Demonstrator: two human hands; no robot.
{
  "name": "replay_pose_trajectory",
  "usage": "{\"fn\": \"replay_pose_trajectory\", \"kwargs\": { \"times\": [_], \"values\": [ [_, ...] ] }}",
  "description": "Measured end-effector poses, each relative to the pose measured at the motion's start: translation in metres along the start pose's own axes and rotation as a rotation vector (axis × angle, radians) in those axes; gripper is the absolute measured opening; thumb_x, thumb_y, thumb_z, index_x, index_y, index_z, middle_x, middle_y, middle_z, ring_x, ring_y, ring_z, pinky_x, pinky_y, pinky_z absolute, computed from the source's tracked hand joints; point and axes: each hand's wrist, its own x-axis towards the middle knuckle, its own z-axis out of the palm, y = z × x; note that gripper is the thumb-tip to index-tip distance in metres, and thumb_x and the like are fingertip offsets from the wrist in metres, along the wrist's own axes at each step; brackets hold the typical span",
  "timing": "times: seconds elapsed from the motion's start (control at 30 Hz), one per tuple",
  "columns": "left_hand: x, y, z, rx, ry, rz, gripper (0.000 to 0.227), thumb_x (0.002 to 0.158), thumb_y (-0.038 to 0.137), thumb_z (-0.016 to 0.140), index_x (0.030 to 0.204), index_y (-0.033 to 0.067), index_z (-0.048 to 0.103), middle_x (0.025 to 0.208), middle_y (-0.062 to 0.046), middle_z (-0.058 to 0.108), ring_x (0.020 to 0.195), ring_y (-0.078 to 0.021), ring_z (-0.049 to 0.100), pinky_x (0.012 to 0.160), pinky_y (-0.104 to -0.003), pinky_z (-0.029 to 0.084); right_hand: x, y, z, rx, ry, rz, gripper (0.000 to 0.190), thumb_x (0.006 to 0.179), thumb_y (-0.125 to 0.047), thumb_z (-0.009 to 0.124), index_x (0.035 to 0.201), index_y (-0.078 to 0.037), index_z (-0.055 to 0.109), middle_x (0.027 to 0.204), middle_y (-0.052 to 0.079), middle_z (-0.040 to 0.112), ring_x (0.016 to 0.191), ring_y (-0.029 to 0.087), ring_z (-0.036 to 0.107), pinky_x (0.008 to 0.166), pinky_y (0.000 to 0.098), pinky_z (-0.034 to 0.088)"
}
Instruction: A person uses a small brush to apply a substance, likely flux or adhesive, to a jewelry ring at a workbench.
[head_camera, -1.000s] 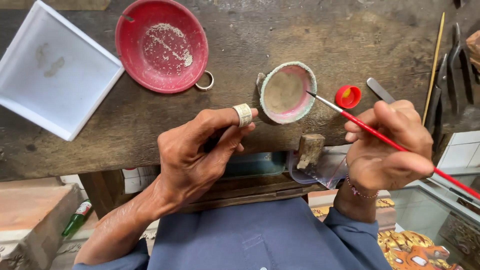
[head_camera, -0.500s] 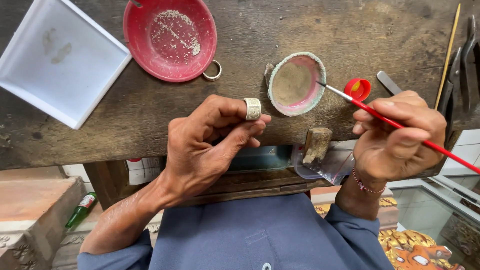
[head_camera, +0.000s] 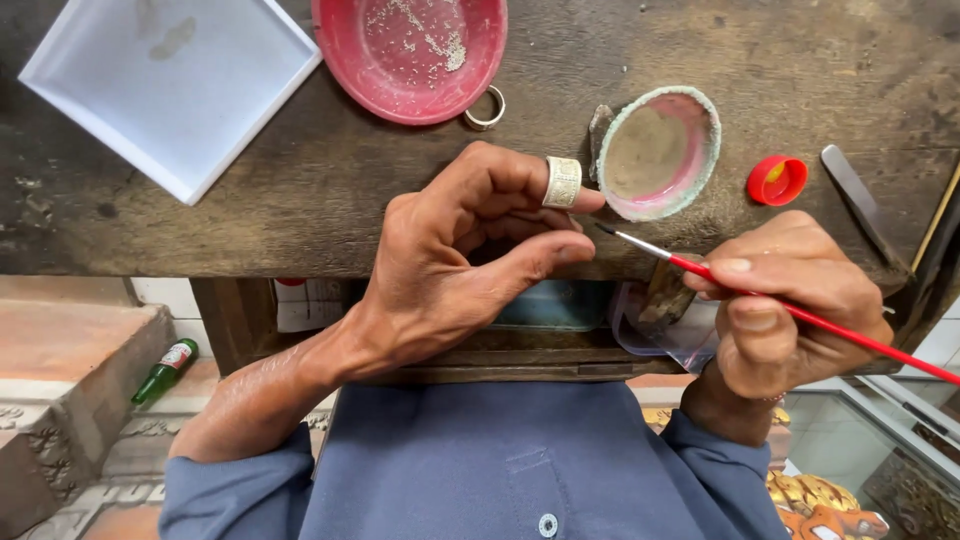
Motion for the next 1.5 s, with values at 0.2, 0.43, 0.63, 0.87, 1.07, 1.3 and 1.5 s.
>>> {"fn": "replay_pose_trajectory", "kwargs": {
  "times": [0.2,0.43,0.63,0.87,1.07,1.3,1.5],
  "values": [
    [0.001,0.000,0.001,-0.008,-0.021,-0.046,0.026,0.092,-0.003,0.077,0.110,0.0020,0.059,0.107,-0.013,0.075,0.096,-0.0146,0.075,0.088,-0.023,0.066,0.002,-0.013,0.009,-0.053,-0.067,0.060,0.025,0.102,-0.024,0.059,0.096,0.000,0.064,0.076,0.016,0.064,0.062,0.023,0.065,0.061,0.0318,0.044],
    [-0.001,-0.007,0.002,0.003,0.045,-0.013,0.022,0.093,-0.002,0.075,0.106,0.0007,0.059,0.095,-0.012,0.073,0.088,-0.0151,0.075,0.085,-0.024,0.067,0.001,-0.004,0.003,0.031,-0.075,0.038,0.026,0.102,-0.024,0.058,0.094,0.000,0.064,0.069,0.014,0.063,0.054,0.022,0.064,0.050,0.0292,0.042],
    [0.000,-0.010,0.001,0.071,0.073,0.033,0.024,0.092,-0.002,0.077,0.109,0.0001,0.059,0.095,-0.010,0.070,0.081,-0.0147,0.074,0.079,-0.024,0.070,0.013,-0.013,-0.003,-0.247,0.026,-0.040,0.014,0.112,-0.002,0.050,0.116,0.011,0.053,0.086,0.032,0.059,0.057,0.024,0.051,0.052,0.0267,0.021],
    [0.000,-0.011,-0.002,0.228,0.062,0.101,0.020,0.097,0.000,0.073,0.112,-0.0002,0.059,0.103,-0.008,0.065,0.079,-0.0179,0.079,0.075,-0.022,0.068,0.066,-0.035,0.009,-0.957,-0.532,-0.311,0.063,0.118,-0.046,0.051,0.147,0.009,0.057,0.143,0.030,0.073,0.122,0.047,0.064,0.105,0.0530,0.059],
    [-0.001,-0.010,-0.004,0.223,0.041,0.150,0.020,0.100,-0.004,0.067,0.118,-0.0046,0.057,0.109,-0.015,0.069,0.103,-0.0210,0.078,0.085,-0.029,0.074,0.074,-0.033,0.011,-0.996,-0.588,-0.357,0.067,0.117,-0.050,0.052,0.145,0.011,0.063,0.140,0.027,0.076,0.122,0.047,0.071,0.103,0.0491,0.060],
    [-0.001,-0.008,-0.009,0.259,0.015,0.189,0.016,0.102,0.000,0.065,0.116,-0.0035,0.058,0.106,-0.013,0.074,0.086,-0.0169,0.079,0.082,-0.025,0.071,0.070,-0.034,0.016,-0.990,-0.575,-0.301,0.071,0.116,-0.051,0.053,0.148,0.012,0.060,0.137,0.028,0.073,0.118,0.049,0.068,0.103,0.0542,0.058],
    [-0.002,-0.009,-0.012,0.364,0.005,0.200,0.014,0.103,0.003,0.069,0.114,0.0031,0.060,0.094,-0.003,0.069,0.073,-0.0095,0.071,0.072,-0.022,0.059,0.069,-0.025,0.014,-0.955,-0.547,-0.320,0.076,0.114,-0.054,0.053,0.148,0.015,0.054,0.127,0.030,0.077,0.112,0.048,0.060,0.101,0.0546,0.056]
  ]
}}
